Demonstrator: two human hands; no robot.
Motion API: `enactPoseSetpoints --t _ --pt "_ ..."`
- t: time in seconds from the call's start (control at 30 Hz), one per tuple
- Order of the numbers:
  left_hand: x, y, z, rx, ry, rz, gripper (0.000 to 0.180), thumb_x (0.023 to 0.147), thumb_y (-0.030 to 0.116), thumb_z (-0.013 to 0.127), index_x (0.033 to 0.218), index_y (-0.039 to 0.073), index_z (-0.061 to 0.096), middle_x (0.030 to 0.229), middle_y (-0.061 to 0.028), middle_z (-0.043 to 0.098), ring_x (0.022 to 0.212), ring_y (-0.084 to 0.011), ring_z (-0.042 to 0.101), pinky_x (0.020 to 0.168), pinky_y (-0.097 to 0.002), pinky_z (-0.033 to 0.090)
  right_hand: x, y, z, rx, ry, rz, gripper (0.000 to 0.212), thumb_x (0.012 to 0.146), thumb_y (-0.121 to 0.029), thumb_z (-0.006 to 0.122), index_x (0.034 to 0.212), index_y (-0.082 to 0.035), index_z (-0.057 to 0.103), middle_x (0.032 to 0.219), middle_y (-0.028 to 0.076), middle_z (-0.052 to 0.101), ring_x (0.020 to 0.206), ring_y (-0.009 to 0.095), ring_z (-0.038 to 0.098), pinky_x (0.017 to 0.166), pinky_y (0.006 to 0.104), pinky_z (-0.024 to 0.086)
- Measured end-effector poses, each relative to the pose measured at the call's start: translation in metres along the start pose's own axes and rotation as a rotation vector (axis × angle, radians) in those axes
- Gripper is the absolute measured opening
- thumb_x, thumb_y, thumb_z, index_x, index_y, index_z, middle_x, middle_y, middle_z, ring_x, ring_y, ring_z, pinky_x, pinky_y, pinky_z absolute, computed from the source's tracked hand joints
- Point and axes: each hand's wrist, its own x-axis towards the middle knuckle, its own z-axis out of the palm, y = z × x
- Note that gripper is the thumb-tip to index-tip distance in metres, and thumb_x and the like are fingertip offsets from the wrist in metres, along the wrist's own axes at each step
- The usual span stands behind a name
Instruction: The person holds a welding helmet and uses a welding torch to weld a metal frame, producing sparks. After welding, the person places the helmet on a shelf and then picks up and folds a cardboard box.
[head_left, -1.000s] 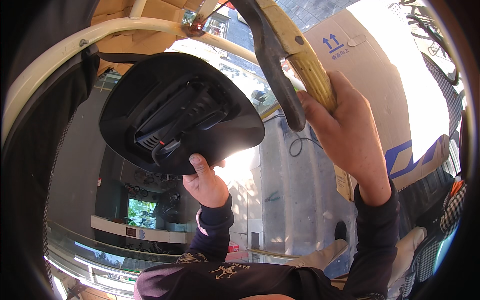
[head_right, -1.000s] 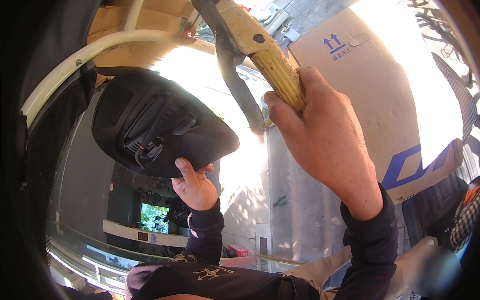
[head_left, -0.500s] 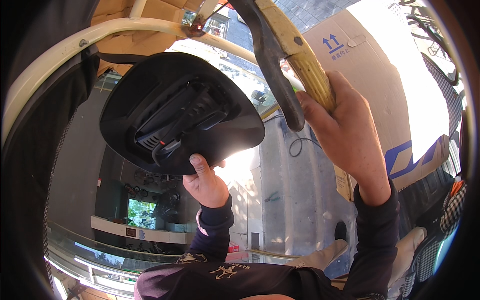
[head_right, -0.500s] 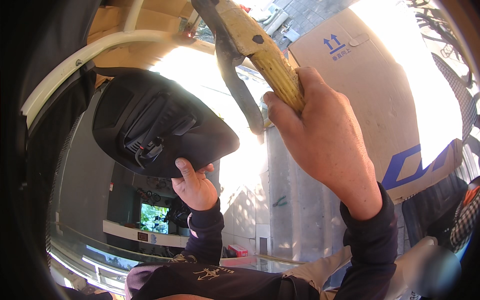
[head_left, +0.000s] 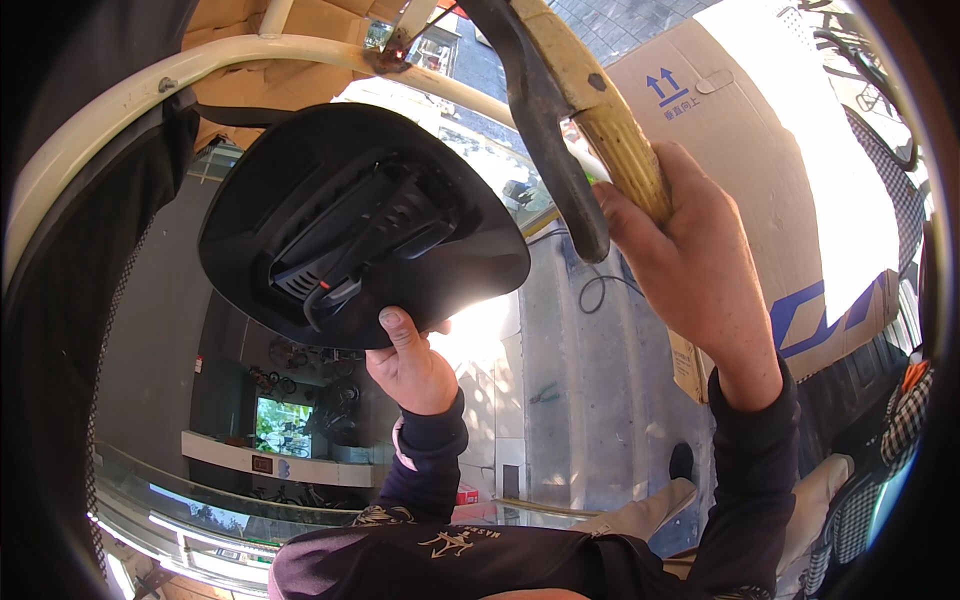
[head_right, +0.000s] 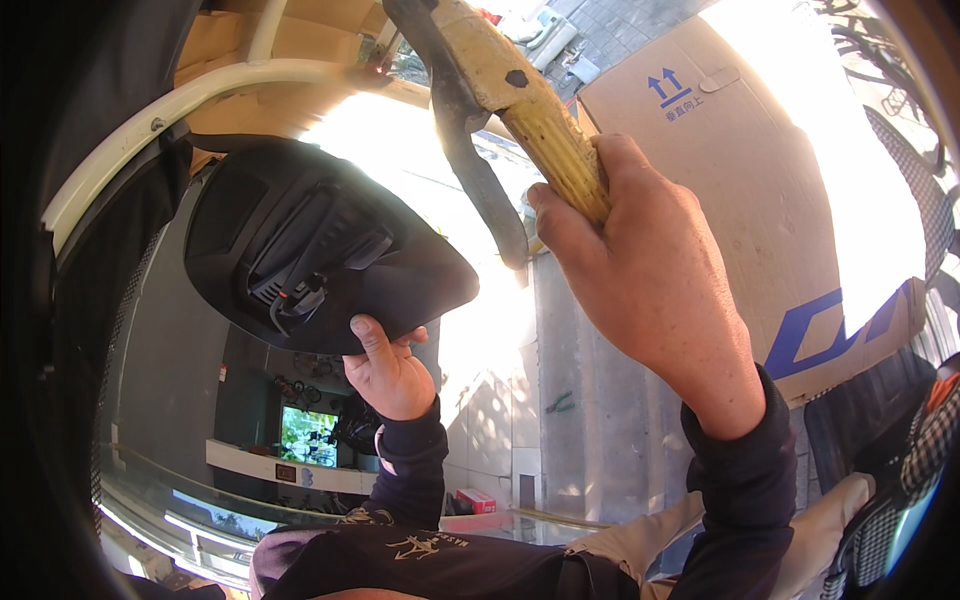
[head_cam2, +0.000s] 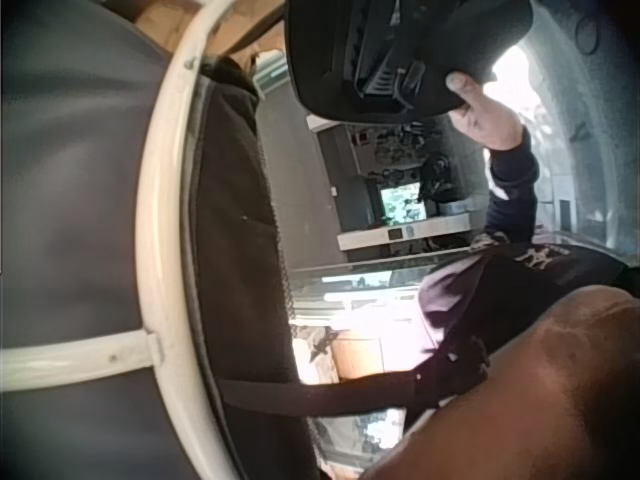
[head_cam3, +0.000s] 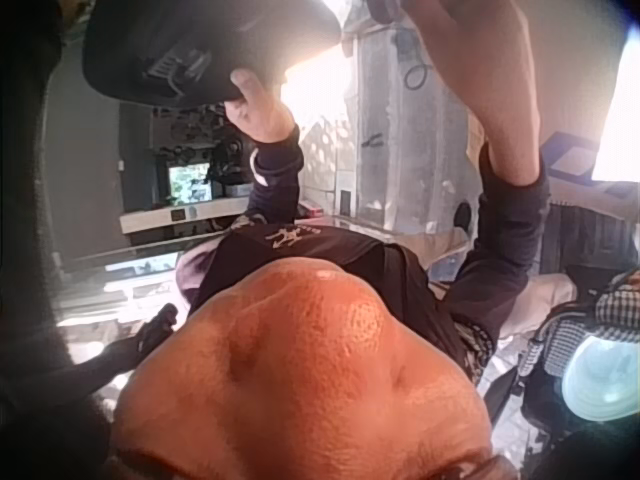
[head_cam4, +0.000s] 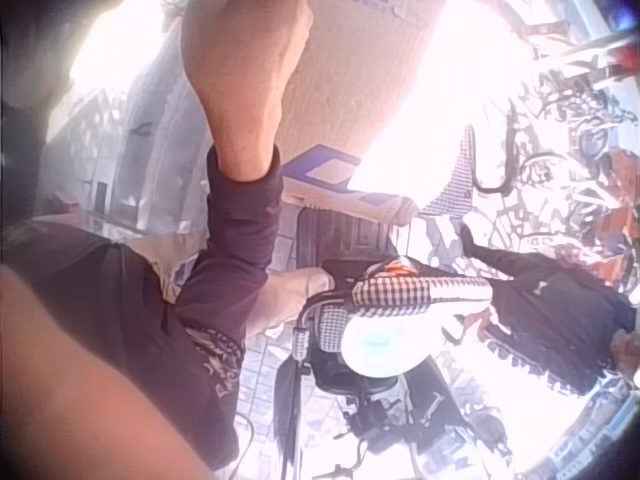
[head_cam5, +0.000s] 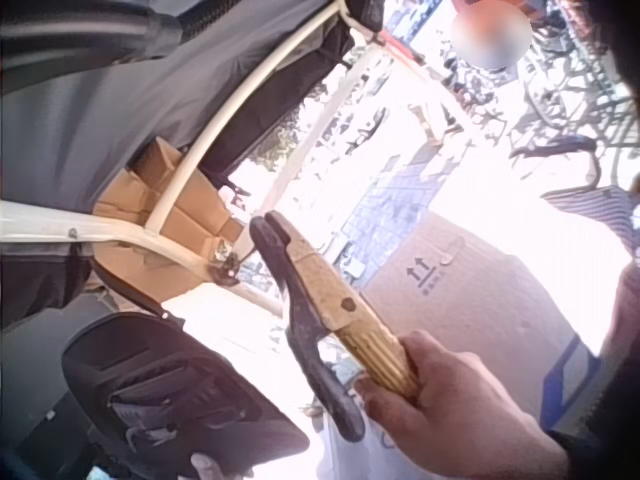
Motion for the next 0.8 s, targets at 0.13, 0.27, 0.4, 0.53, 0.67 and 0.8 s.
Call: enactPoseSetpoints --t 0.13,0.27,0.4,0.53,0.67,0.8 --pt "0.000 0.000 0.001 -0.011 0.006 0.002 0.051 0.106 0.047 0.070 0.118 -0.003 0.069 0.096 -0.0108 0.076 0.072 -0.0159 0.065 0.063 -0.0292 0.049 0.001 0.002 0.001 -0.002 0.009 -0.015 0.037 0.101 -0.029 0.071 0.107 0.007 0.064 0.075 0.026 0.068 0.065 0.033 0.070 0.068 0.0441 0.054" --pt "0.000 -0.001 0.000 -0.009 0.014 0.000 0.051 0.106 0.046 0.070 0.118 -0.003 0.068 0.096 -0.0108 0.076 0.071 -0.0160 0.065 0.063 -0.0293 0.050 0.001 0.003 0.003 -0.002 0.010 -0.021 0.037 0.101 -0.029 0.071 0.108 0.007 0.064 0.075 0.026 0.068 0.065 0.033 0.070 0.068 0.0442 0.054" --pt "0.000 -0.002 -0.002 0.005 0.014 -0.010 0.051 0.106 0.046 0.070 0.119 -0.003 0.068 0.096 -0.0107 0.076 0.072 -0.0164 0.065 0.063 -0.0295 0.050 0.002 0.003 0.004 -0.011 0.015 -0.024 0.038 0.101 -0.029 0.071 0.108 0.007 0.064 0.076 0.027 0.069 0.065 0.034 0.070 0.068 0.0444 0.054" --pt "0.001 -0.004 -0.005 0.003 -0.040 0.007 0.041 0.112 0.041 0.063 0.121 0.001 0.069 0.104 -0.0075 0.077 0.078 -0.0164 0.071 0.062 -0.0293 0.054 0.001 0.002 0.004 0.031 0.008 -0.016 0.031 0.101 -0.022 0.071 0.109 0.007 0.063 0.080 0.027 0.070 0.069 0.034 0.071 0.070 0.0442 0.054" --pt "0.001 0.001 0.000 0.006 -0.007 0.003 0.040 0.112 0.041 0.063 0.121 0.002 0.069 0.101 -0.0060 0.076 0.079 -0.0156 0.070 0.063 -0.0297 0.054 -0.002 0.008 0.004 0.092 0.021 -0.085 0.023 0.099 -0.011 0.071 0.110 0.006 0.061 0.086 0.027 0.069 0.076 0.035 0.071 0.074 0.0437 0.054" --pt "0.000 0.001 0.000 -0.022 -0.011 -0.016 0.052 0.106 0.047 0.070 0.123 -0.002 0.066 0.107 -0.0101 0.076 0.083 -0.0175 0.069 0.065 -0.0314 0.052 -0.013 0.006 -0.004 0.133 0.053 -0.103 0.022 0.103 -0.011 0.068 0.118 0.003 0.063 0.092 0.011 0.067 0.076 0.016 0.061 0.072 0.0335 0.052"
